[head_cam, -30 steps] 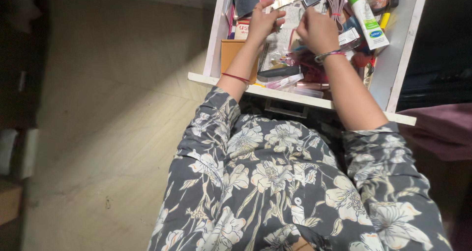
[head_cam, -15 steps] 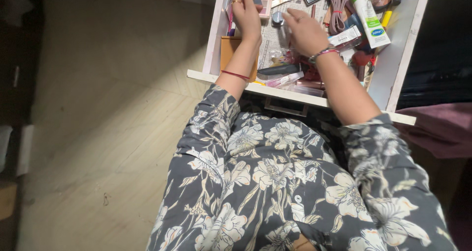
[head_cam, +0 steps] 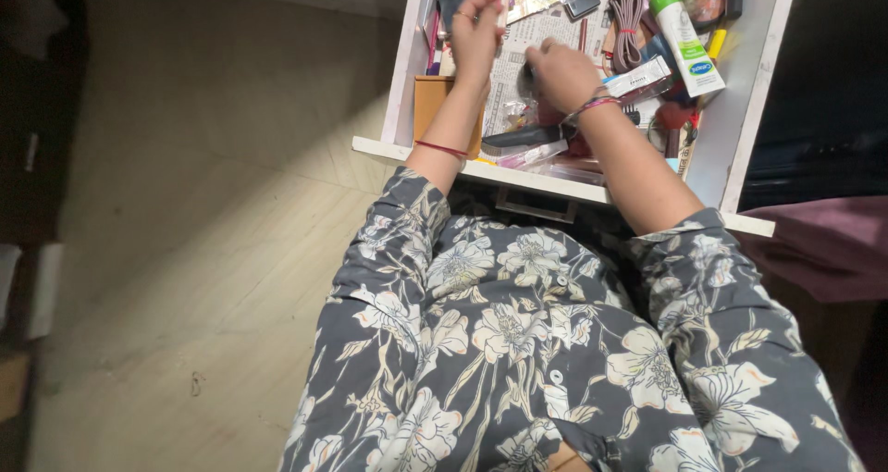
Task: The person organizes a drawer by picking up and relocating various makeup products and beauty tools, including compacts, palettes, tubes, brushes, and small bags, by hand.
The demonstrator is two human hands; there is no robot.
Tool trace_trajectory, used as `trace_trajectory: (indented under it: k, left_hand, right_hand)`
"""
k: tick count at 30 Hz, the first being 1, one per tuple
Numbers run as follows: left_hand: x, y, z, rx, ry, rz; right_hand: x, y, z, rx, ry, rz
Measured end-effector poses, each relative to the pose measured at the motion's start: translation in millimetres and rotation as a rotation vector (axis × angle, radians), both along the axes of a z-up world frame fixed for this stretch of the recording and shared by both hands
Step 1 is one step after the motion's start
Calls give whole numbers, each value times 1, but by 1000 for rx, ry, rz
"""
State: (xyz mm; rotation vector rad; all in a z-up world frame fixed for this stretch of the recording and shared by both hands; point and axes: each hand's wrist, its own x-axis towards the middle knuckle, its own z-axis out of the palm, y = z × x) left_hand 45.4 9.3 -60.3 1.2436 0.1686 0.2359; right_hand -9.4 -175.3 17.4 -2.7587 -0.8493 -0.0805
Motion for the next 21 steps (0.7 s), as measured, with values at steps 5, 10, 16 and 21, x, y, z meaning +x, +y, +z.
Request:
trace_trajectory:
  k: [5,10,16,21]
  left_hand:
    - [-11,-18,4,338,399,-336]
    - [-15,-19,17,84,408,-582]
    - [-32,-24,22,73,397,-764]
    - [-26,-28,14,33,496,-751]
  right_hand:
    - [-7,-7,40,444,-26,-47]
    - [-18,2,61,307,-346,66]
    - [-8,-7,50,98,-500,136]
    - [-4,-6,31,83,-426,86]
